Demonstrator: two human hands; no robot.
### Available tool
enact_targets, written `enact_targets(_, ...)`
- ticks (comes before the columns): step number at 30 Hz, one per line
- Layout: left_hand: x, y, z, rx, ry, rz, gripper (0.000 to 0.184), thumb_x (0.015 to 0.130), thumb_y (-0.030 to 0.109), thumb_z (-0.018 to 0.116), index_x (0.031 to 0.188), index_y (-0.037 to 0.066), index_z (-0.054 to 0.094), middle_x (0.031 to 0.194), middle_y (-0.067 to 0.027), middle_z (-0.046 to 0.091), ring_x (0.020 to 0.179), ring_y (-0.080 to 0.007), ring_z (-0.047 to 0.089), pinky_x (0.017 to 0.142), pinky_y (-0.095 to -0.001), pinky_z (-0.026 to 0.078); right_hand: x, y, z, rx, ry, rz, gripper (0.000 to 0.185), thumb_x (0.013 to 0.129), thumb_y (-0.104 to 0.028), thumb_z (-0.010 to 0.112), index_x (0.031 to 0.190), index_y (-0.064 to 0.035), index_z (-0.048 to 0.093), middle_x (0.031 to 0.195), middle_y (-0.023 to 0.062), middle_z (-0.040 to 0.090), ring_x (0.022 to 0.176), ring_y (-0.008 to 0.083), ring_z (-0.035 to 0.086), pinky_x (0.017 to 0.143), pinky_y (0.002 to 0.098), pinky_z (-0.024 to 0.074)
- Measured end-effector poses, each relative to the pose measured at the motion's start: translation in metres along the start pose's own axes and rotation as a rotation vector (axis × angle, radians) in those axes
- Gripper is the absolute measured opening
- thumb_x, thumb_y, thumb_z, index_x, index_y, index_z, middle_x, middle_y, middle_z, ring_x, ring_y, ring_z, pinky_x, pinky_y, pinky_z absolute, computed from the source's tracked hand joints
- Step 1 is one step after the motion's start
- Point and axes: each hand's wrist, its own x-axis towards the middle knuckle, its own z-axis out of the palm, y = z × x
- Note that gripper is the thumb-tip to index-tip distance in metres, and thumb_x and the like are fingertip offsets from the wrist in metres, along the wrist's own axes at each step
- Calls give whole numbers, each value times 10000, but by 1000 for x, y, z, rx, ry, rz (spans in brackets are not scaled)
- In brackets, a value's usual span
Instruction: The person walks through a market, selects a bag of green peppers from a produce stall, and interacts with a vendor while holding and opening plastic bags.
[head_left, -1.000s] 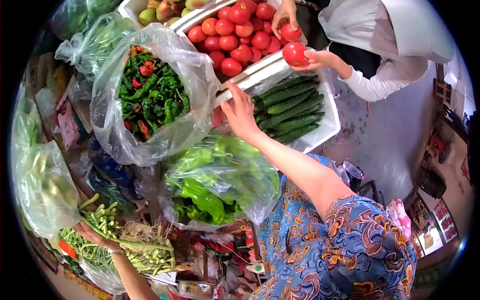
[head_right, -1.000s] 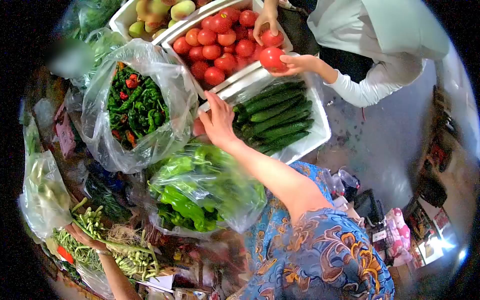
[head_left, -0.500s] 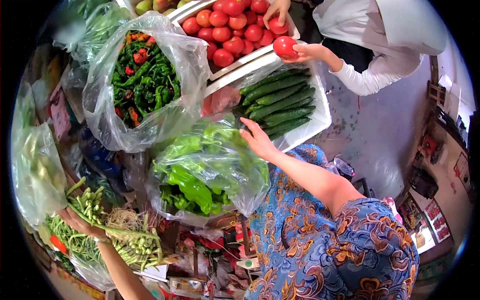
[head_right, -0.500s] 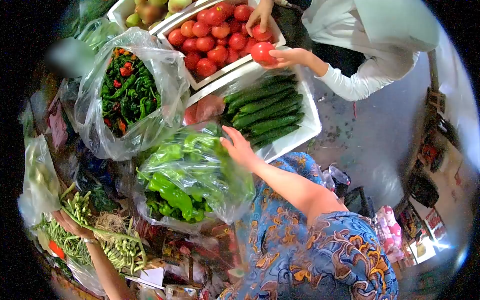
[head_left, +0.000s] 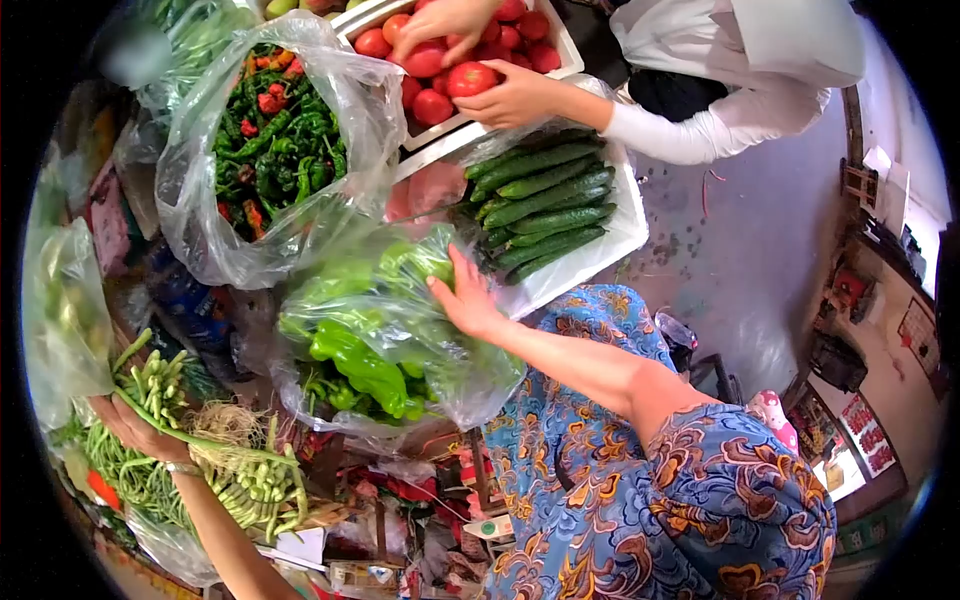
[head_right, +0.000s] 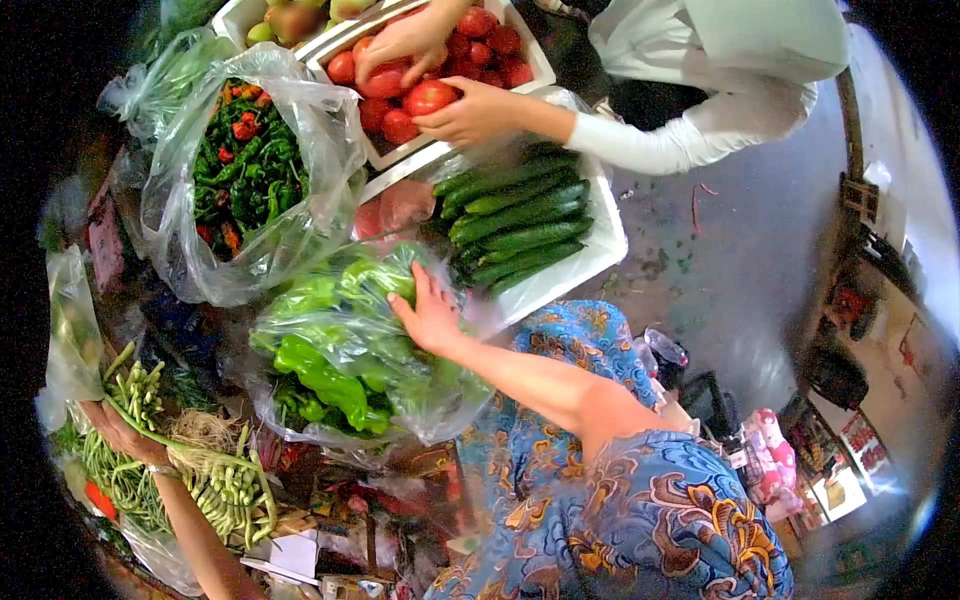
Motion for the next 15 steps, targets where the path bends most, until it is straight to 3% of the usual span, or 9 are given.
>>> enact_targets(3, 6, 2, 2, 28, 20, 124, 507, 999, 301, 438, 1366, -47, 462, 1401, -180, 485, 1305, -324, 445, 1111, -426, 324, -17, -11, 8, -62, 13, -13, 843, 901, -676, 386, 1531, -193, 102, 1556, 197, 181, 1357, 493, 262, 1057, 676, 170)
enact_targets(5, 14, 37, -1, -135, -2, -64, 547, 989, 338, 469, 1381, -42, 444, 1412, -171, 477, 1309, -313, 440, 1111, -420, 320, -18, -19, 9, -75, -10, -26, 852, 901, -671, 389, 1534, -192, 79, 1560, 197, 172, 1356, 499, 260, 1066, 664, 171)
enact_targets(11, 9, 30, 1, -85, 24, -73, 552, 985, 334, 443, 1406, -21, 422, 1456, -168, 428, 1354, -299, 388, 1130, -414, 270, 2, -5, -1, -68, -22, -20, 859, 901, -644, 424, 1535, -193, 60, 1562, 191, 169, 1384, 462, 248, 1084, 635, 171)
enact_targets(15, 8, 28, 2, -70, 36, -83, 554, 983, 344, 436, 1420, 5, 416, 1488, -159, 386, 1383, -290, 348, 1144, -426, 237, 7, -3, -3, -17, -10, -51, 821, 909, -574, 476, 1526, -160, 126, 1548, 181, 213, 1396, 420, 254, 1112, 553, 203)
